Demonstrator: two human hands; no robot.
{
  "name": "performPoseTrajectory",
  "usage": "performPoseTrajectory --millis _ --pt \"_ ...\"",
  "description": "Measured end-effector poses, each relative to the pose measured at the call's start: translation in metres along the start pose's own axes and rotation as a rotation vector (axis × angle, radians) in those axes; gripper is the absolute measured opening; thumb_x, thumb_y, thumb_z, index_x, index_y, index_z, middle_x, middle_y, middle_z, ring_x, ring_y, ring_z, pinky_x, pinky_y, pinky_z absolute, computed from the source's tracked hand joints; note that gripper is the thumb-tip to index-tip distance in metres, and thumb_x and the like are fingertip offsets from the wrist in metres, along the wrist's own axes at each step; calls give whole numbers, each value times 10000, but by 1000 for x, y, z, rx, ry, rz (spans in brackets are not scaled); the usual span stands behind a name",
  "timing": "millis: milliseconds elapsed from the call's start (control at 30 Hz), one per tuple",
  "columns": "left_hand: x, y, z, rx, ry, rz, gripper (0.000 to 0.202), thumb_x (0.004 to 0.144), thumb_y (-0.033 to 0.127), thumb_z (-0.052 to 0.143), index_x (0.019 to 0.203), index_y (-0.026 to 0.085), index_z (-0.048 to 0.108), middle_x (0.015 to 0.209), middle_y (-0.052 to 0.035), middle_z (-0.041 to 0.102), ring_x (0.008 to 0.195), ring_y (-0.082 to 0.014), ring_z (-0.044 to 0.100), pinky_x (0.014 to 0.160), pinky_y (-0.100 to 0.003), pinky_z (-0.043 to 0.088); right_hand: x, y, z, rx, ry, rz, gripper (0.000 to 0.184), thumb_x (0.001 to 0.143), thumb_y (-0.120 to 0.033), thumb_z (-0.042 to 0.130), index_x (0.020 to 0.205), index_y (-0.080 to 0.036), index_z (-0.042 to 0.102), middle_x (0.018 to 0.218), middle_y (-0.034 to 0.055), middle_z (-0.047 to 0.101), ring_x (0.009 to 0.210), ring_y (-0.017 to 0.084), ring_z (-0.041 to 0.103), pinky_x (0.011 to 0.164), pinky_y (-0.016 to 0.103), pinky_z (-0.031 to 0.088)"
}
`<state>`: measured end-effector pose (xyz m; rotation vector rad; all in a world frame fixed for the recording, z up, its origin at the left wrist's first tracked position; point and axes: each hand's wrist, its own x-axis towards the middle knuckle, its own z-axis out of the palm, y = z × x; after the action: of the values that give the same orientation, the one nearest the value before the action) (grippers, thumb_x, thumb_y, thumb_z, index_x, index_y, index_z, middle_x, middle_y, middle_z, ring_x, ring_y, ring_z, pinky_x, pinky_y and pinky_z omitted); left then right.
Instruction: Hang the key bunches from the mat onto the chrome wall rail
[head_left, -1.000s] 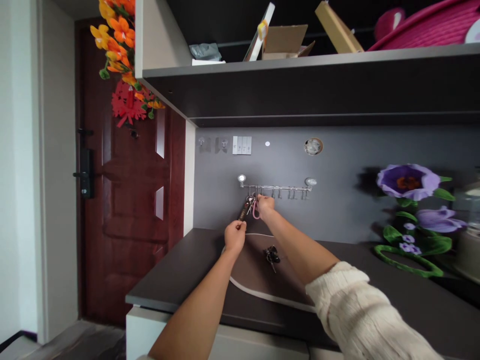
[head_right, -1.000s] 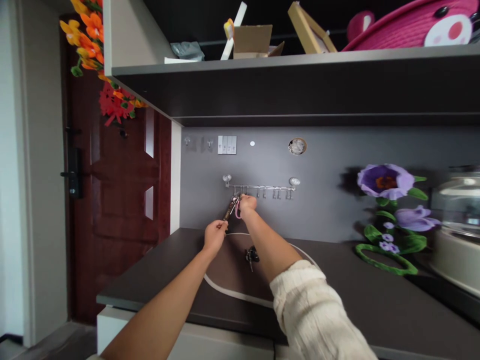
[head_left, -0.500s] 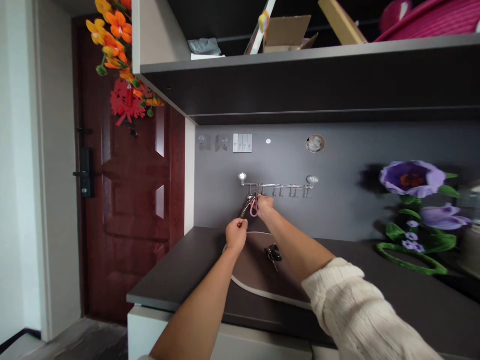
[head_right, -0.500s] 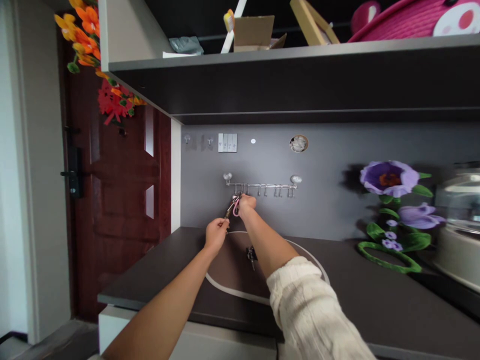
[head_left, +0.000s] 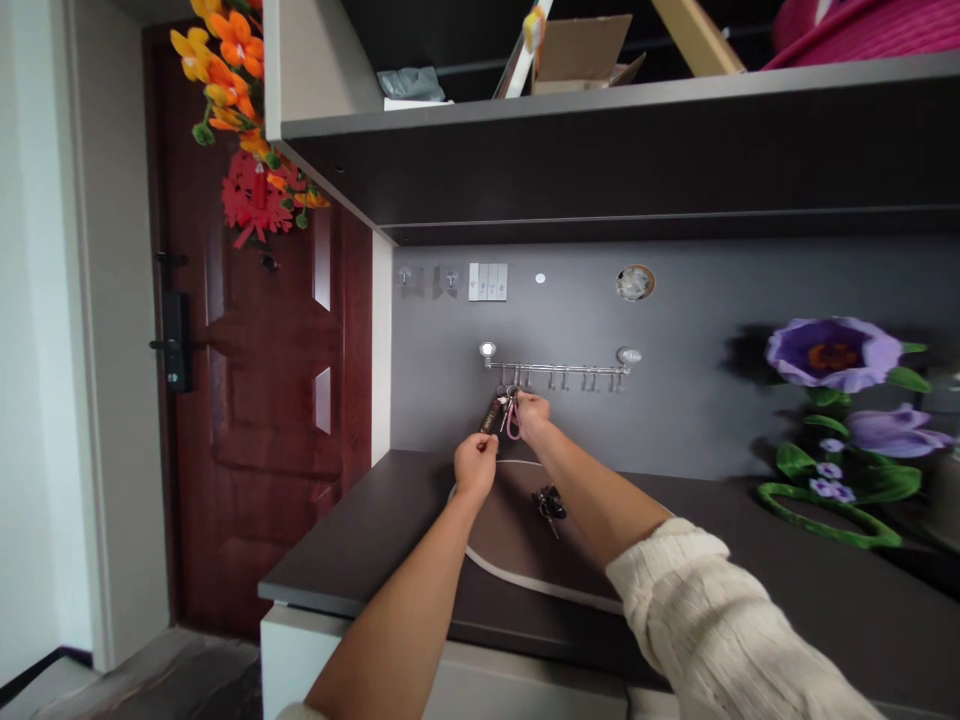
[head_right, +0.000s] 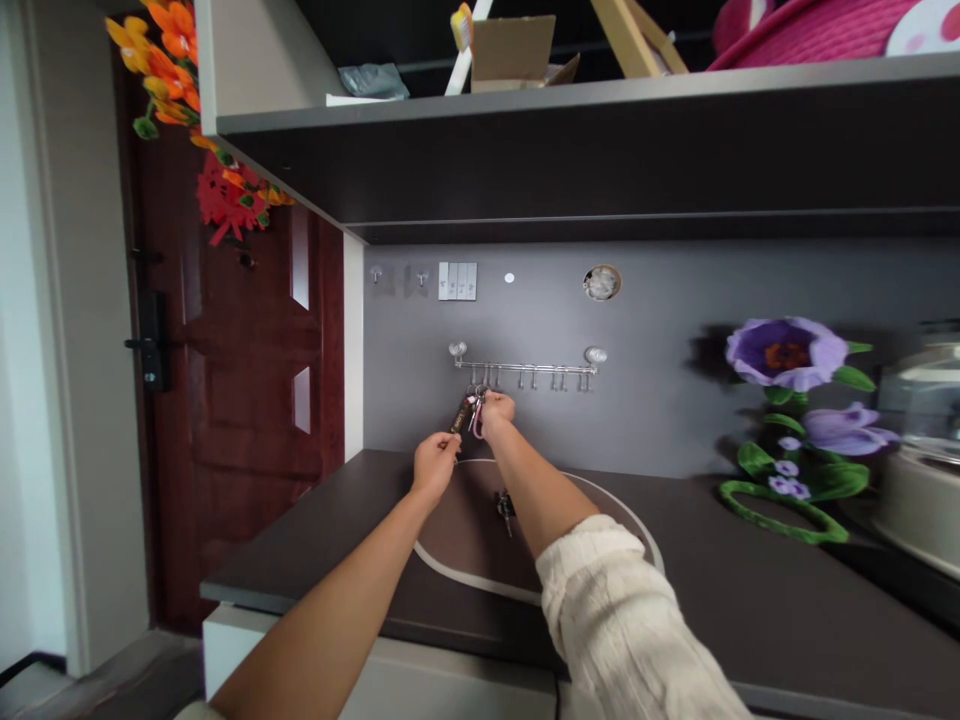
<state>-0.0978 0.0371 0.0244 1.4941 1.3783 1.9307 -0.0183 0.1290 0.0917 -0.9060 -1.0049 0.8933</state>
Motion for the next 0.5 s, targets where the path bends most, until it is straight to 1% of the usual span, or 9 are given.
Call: performPoseTrajectory --millis 67,133,267,367,500 --pt "0 -1 0 2 -3 -1 214 710 324 489 625 149 579 587 -26 589 542 -108 508 545 -219 373 -1 1 -2 -9 26 32 149 698 -295 559 667 -151 539 380 -63 438 357 67 441 368 172 411" --pt "0 -2 0 1 -5 -2 214 709 325 492 626 150 582 590 -27 592 546 -109 513 545 -219 373 -2 0 -5 -7 39 74 141 680 -286 576 653 -152 540 386 -59 450 358 66 440 374 174 409" --pt "0 -2 1 1 -4 -2 212 705 323 497 637 147 593 597 -28 595 553 -111 516 546 -216 371 -8 -2 -11 -6 2 80 83 677 -203 548 612 -154 526 404 -54 470 356 62 432 386 181 410" --pt "-1 -2 0 18 -10 2 208 706 314 494 645 144 597 597 -29 594 547 -109 508 545 -217 367 -13 -2 -18 -11 -28 68 109 669 -140 512 561 -156 509 389 -56 452 346 57 410 387 174 393" --pt "-1 -2 -1 39 -20 16 229 709 330 492 630 144 599 584 -25 586 546 -107 505 547 -216 362 -19 -1 -28 -48 -82 42 152 644 -95 485 504 -151 507 364 -58 432 342 55 383 392 172 357"
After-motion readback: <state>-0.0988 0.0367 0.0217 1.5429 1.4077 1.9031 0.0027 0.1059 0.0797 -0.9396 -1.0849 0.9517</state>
